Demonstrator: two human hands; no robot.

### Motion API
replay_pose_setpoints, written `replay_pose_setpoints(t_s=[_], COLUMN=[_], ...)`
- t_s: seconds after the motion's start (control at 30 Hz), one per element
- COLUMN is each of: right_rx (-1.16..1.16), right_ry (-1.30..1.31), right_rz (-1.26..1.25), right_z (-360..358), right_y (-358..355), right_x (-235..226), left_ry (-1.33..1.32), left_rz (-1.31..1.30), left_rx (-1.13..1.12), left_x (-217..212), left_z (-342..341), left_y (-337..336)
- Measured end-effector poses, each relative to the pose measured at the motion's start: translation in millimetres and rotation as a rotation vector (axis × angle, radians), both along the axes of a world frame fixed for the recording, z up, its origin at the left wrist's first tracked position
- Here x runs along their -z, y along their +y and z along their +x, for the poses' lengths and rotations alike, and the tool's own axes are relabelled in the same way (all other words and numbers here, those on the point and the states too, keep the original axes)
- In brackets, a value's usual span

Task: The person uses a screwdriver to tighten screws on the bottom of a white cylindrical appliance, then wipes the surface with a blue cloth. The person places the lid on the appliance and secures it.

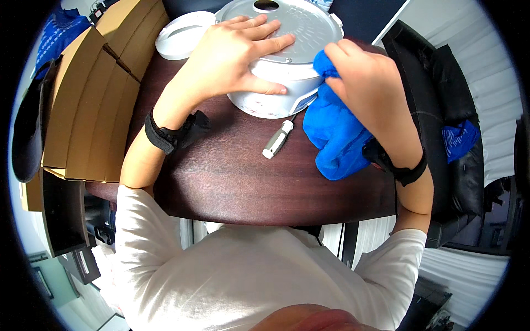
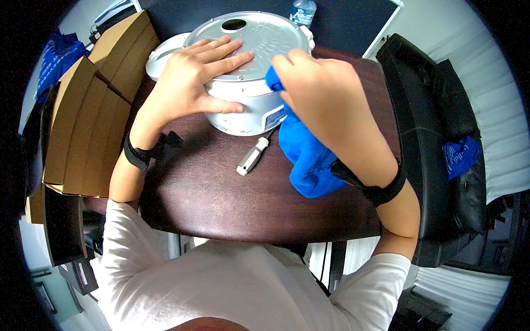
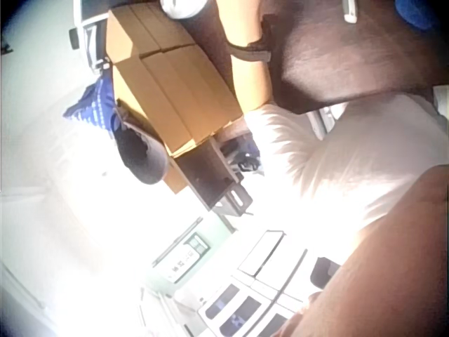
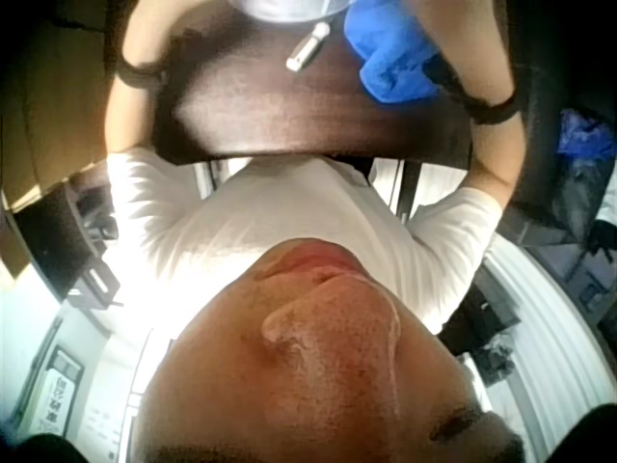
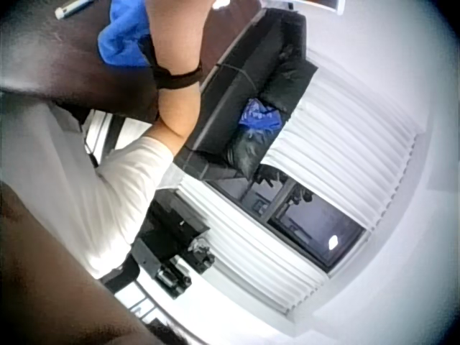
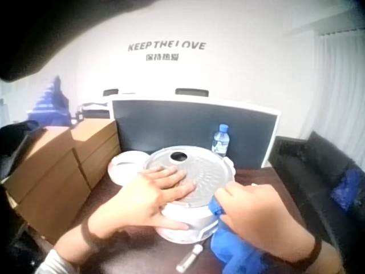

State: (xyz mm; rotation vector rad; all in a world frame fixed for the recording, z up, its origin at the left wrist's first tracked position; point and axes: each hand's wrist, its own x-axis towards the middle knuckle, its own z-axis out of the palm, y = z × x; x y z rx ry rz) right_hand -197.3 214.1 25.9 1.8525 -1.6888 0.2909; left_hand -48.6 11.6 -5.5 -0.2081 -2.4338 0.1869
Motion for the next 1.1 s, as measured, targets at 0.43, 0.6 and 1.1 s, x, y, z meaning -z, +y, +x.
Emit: replay_pose_setpoints(t_s=[0.43,0.6,1.1], right_rx=[0.04,0.03,0.046], right_ry=[-0.124,-0.088,-0.178], right_rz=[0.053,0.051,0.04], right_z=[16.6,26.5,2.2], right_y=[8.4,4.4,13.1], right_x=[-1.7,4.4,-3.6], left_ry=[0.013,0.008,-0.16], left_rz=[0.039,0.035,0.147], left_rx=[-0.09,-0.151,0.063], left_x=[0.4,2.7,-17.7], left_z=[-6.4,-7.3,17.1], left_y=[27.8,39.3,-13.5])
